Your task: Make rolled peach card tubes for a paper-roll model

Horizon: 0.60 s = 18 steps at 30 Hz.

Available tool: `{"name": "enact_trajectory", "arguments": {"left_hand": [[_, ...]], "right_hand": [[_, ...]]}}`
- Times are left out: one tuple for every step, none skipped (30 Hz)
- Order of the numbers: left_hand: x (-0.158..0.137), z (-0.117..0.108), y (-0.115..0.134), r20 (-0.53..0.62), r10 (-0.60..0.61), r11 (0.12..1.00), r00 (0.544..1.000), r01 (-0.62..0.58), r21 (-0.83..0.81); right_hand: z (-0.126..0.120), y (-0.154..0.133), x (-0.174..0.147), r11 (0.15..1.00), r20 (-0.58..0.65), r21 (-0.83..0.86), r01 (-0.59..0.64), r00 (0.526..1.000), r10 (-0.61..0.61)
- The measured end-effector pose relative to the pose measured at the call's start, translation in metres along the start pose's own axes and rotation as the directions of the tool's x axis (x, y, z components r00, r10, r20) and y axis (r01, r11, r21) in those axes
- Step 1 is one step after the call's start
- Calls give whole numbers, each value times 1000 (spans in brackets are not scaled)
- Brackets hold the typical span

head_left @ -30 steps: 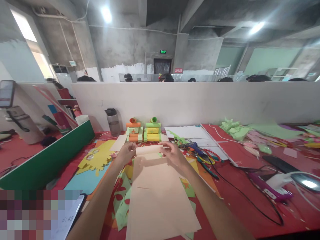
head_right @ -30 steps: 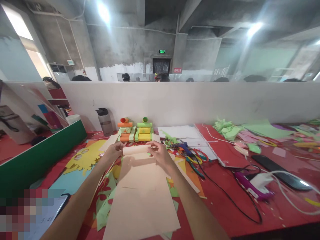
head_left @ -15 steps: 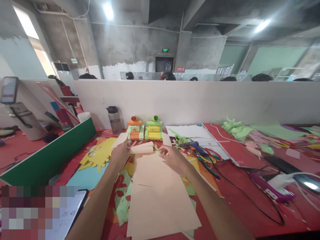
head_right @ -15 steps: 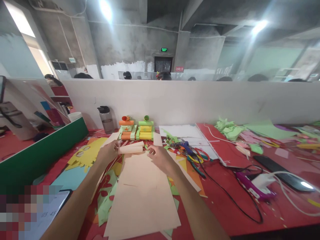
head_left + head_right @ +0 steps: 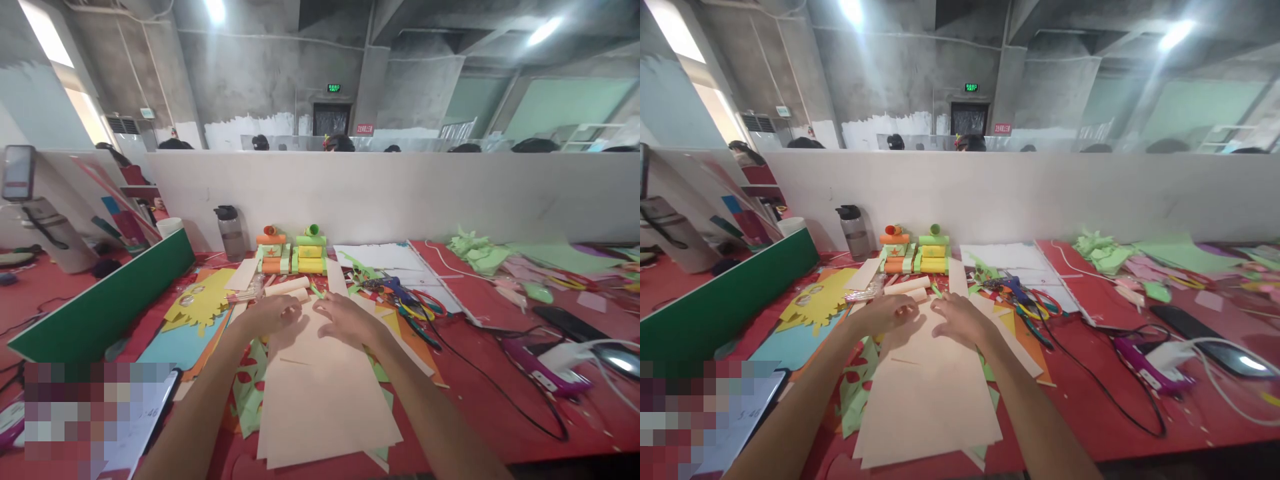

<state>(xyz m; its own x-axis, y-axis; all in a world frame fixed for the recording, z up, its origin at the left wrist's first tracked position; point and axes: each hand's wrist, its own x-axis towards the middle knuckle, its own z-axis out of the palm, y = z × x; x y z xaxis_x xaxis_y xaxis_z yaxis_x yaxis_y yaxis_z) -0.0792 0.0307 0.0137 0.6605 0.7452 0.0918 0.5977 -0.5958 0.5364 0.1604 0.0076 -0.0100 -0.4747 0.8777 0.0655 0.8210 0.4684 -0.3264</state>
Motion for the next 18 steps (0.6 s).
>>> {"name": "enact_trajectory", "arguments": {"left_hand": [[0, 3, 1, 10, -5, 1000, 1000, 4, 15], [1, 4, 2, 26, -4, 1000, 1000, 3, 26], [1, 6, 2, 44, 0, 999, 999, -1, 33], [2, 7, 2, 58, 3, 1000, 998, -4, 31], [2, 8, 0, 66, 4, 1000, 998, -6, 23], [3, 8, -1, 69, 7, 1000, 998, -8, 14], [4, 9, -3, 64, 3, 1000, 998, -3, 2], [4, 10, -5, 55, -4, 1000, 998, 5, -13], [4, 11, -7, 43, -14, 999, 999, 15, -30], [5, 12, -9, 31, -24, 999, 999, 25, -42], [5, 13, -10, 22, -32, 998, 999, 33, -45], [5, 15, -11, 13, -39, 998, 999, 39, -43], [6, 16, -13, 7, -41, 999, 999, 41, -36], [6, 17, -14, 7, -37, 999, 999, 37, -27], [7, 17, -15, 8, -35, 999, 999, 35, -24], [7, 18, -16, 14, -34, 999, 999, 34, -25], [8, 18, -18, 24, -33, 999, 999, 34, -26], [8, 19, -19, 38, -36, 999, 999, 36, -21]], "right_hand": [[0, 0, 0, 1000, 5, 0, 3, 1000, -3], [0, 1, 0, 1000, 11, -1, 3, 1000, -3], [-1, 1, 0, 1000, 15, -1, 5, 1000, -5], [-1, 1, 0, 1000, 21, 0, 8, 1000, -8], [-2, 0, 0, 1000, 23, 2, 12, 1000, -12], [-3, 0, -1, 1000, 26, 4, 18, 1000, -18], [-3, 0, -1, 1000, 29, 8, 23, 999, -24], [-4, 0, -2, 1000, 34, 12, 27, 999, -28], [-5, 0, -2, 999, 37, 16, 29, 999, -29], [-5, 1, -3, 999, 42, 22, 27, 999, -28], [-5, 1, -3, 999, 47, 28, 24, 999, -25], [-5, 1, -4, 999, 55, 35, 20, 998, -22], [-6, 2, -4, 999, 61, 41, 19, 998, -21], [-6, 2, -3, 999, 71, 47, 24, 997, -27], [-6, 1, -3, 998, 82, 53, 36, 996, -40], [-6, 0, -3, 997, 95, 57, 55, 994, -60], [-5, -2, -2, 995, 110, 60, 81, 990, -87], [-5, -4, -2, 992, 128, 63, 109, 985, -116]]}}
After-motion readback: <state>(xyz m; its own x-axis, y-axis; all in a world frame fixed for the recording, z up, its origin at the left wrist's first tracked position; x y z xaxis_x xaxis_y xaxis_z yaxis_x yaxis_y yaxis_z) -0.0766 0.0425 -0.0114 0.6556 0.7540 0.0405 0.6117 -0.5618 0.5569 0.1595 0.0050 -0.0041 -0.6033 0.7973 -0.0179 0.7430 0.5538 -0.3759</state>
